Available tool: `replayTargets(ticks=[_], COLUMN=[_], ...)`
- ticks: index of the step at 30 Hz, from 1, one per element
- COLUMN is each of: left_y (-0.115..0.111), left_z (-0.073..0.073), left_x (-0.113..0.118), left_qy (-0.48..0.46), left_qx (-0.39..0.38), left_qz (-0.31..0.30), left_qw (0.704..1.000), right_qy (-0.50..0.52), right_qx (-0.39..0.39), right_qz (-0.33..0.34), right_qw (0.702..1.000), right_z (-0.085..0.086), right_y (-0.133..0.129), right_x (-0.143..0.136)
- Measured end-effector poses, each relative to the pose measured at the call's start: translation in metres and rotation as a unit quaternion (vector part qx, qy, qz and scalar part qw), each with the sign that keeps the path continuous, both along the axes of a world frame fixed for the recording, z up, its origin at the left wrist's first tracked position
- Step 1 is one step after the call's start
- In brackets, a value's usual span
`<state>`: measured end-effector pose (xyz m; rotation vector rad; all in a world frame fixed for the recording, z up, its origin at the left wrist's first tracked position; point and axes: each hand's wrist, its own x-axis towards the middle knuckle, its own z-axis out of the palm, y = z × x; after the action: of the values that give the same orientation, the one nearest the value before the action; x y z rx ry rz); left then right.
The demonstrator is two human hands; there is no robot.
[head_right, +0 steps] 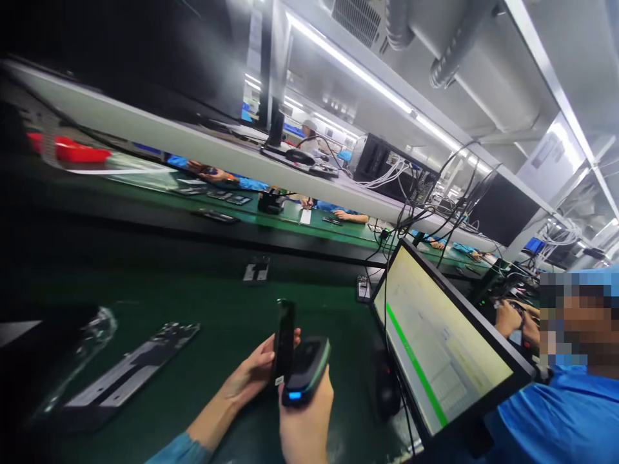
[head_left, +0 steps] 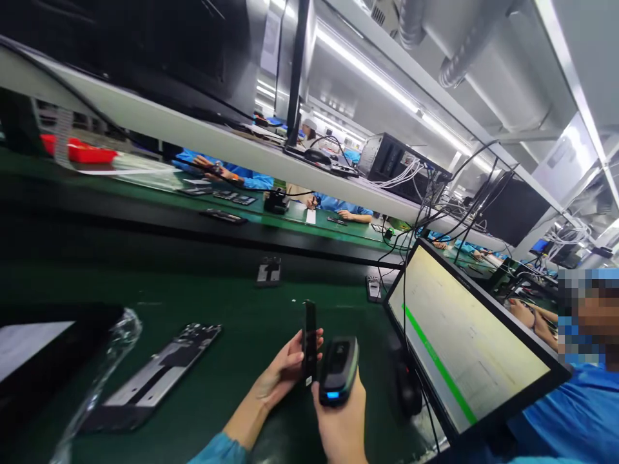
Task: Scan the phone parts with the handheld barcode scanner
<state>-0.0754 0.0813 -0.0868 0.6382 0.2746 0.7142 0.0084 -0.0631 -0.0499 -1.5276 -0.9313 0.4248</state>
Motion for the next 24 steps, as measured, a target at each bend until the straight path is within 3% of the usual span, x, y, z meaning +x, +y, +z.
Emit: replayTargets(ticks=[2,4,8,14,21,24], left_y=[-0.005,-0.010,-0.013,-0.010,-0.005,-0.001], left_z=[-0.005,-0.006,0.005,0.006,0.006,0.010], left_x=[-0.002,-0.005,-0.012,-0.020,-0.046,-0.057], left_qy=[0.027,0.047,0.092,0.102,0.062,0.065], left_qx=[-0.021,-0.028,0.004,0.017,0.008,0.053], left_qz=[0.029,0.055,0.058,0.071,0.092,0.111], left_qw=[0.999,0.997,0.994,0.992,0.994,0.990], right_qy=[-0.053,-0.104,-0.158,-0.126,-0.069,-0.051], right_qx=[-0.026,-0.065,-0.103,-0.117,-0.143,-0.166], right_qz=[-0.009,0.033,0.098,0.102,0.079,0.088], right_qw=[0.998,0.992,0.977,0.980,0.984,0.981], right_z=[0.017,0.025,0.014,-0.002,0.004,0.007], right_y=[0.017,0.026,0.025,0.018,0.015,0.017], right_x=[-0.015,-0.025,-0.030,-0.022,-0.020,-0.022])
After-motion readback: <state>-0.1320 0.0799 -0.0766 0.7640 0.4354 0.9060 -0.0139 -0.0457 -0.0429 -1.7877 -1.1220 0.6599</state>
